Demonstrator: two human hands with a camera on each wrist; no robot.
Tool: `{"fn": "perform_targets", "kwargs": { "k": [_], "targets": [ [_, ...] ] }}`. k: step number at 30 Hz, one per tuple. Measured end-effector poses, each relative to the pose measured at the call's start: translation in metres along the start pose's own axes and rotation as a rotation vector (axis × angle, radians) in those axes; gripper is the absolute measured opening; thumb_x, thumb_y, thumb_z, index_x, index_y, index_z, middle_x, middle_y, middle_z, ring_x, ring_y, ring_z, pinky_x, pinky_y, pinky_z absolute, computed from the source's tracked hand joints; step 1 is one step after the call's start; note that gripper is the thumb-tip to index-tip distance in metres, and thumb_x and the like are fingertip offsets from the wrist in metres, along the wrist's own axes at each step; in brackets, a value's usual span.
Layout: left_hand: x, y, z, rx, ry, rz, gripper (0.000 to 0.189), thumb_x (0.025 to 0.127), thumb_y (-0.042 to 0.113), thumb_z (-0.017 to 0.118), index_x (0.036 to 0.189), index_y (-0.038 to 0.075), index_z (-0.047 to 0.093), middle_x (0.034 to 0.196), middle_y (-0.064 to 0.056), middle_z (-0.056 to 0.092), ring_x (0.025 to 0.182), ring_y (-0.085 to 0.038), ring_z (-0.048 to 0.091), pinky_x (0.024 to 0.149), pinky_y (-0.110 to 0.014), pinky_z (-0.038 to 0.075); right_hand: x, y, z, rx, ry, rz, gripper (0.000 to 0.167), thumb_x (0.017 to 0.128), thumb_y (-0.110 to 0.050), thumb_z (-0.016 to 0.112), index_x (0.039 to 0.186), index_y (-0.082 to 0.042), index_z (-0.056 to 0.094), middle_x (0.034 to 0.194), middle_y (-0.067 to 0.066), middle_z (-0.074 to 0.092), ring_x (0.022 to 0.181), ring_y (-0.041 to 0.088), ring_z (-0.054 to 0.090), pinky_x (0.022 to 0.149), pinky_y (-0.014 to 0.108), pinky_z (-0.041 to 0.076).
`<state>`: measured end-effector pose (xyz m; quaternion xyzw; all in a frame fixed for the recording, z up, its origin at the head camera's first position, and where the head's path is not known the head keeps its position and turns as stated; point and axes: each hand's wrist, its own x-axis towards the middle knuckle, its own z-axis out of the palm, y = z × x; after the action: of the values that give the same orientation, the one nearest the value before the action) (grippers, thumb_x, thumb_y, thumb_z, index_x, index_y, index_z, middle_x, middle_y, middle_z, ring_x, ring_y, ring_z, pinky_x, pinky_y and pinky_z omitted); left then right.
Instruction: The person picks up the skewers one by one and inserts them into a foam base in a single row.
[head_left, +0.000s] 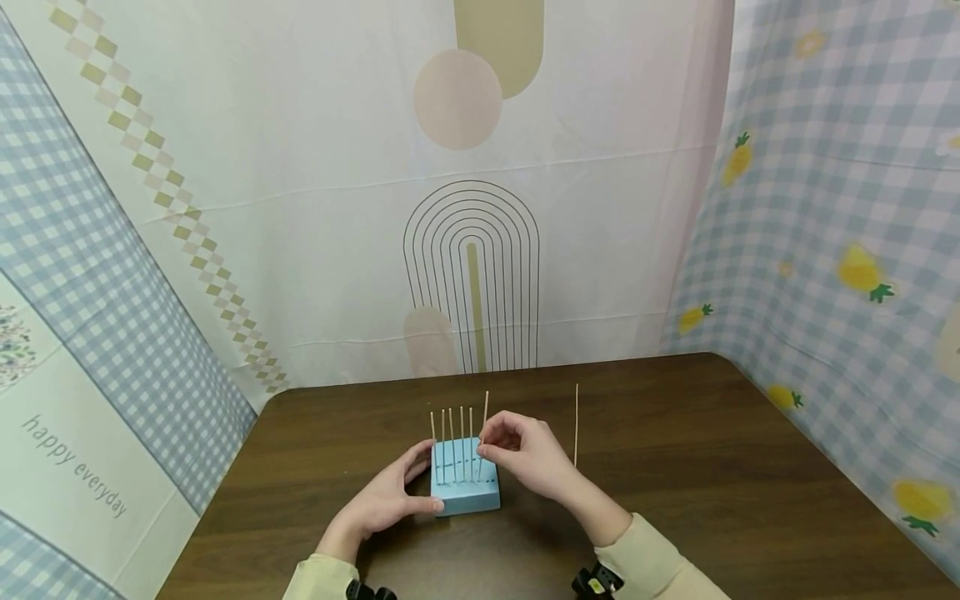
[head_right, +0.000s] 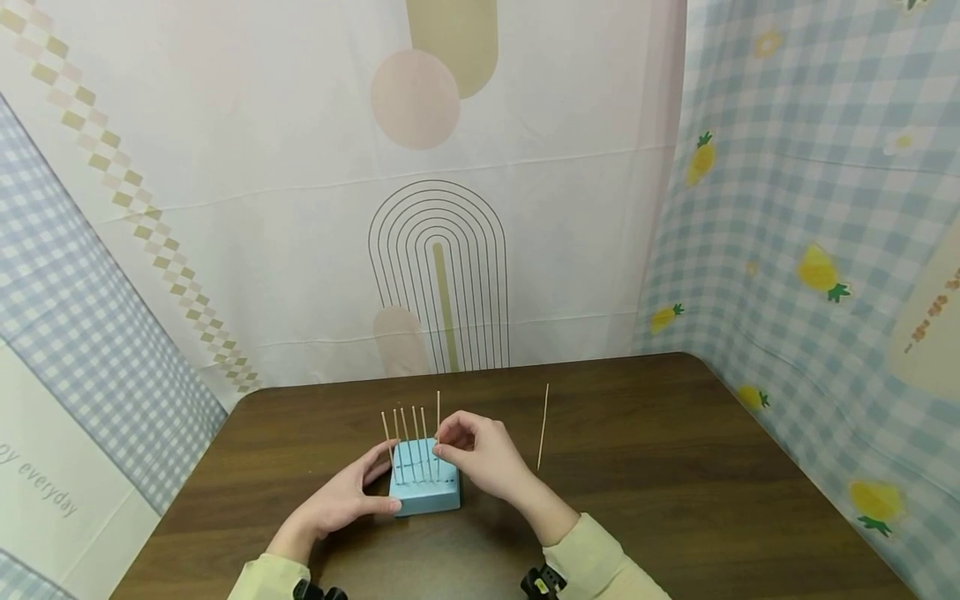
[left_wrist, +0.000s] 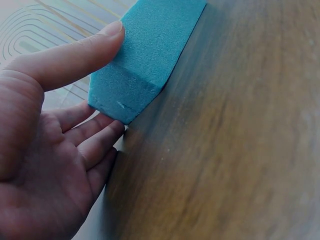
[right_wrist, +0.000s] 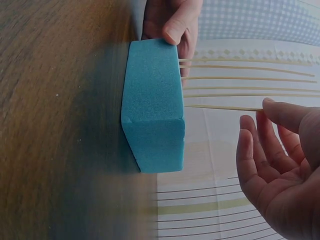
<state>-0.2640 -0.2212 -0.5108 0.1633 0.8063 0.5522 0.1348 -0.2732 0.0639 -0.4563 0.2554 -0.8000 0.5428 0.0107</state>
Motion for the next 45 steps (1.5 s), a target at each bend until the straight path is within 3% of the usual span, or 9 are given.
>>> {"fn": "perform_targets", "kwargs": {
  "k": [45],
  "targets": [
    [0.0001, 0.0, -0.0006, 0.012, -0.005, 0.01, 0.104, 0.09, 0.017, 0.089, 0.168, -0.002, 0.023, 0.17, -0.028, 0.03, 0.156, -0.045, 0.033, 0.123, -0.06, 0.024, -0.0019, 0.0016, 0.0045, -0.087, -0.065, -0.032, 0.009, 0.097, -0.013, 0.081, 0.098, -0.014, 0.073, 0.093, -0.007, 0.074, 0.08, 0.01, 0.07, 0.072, 0.028, 0.057]
  ]
}}
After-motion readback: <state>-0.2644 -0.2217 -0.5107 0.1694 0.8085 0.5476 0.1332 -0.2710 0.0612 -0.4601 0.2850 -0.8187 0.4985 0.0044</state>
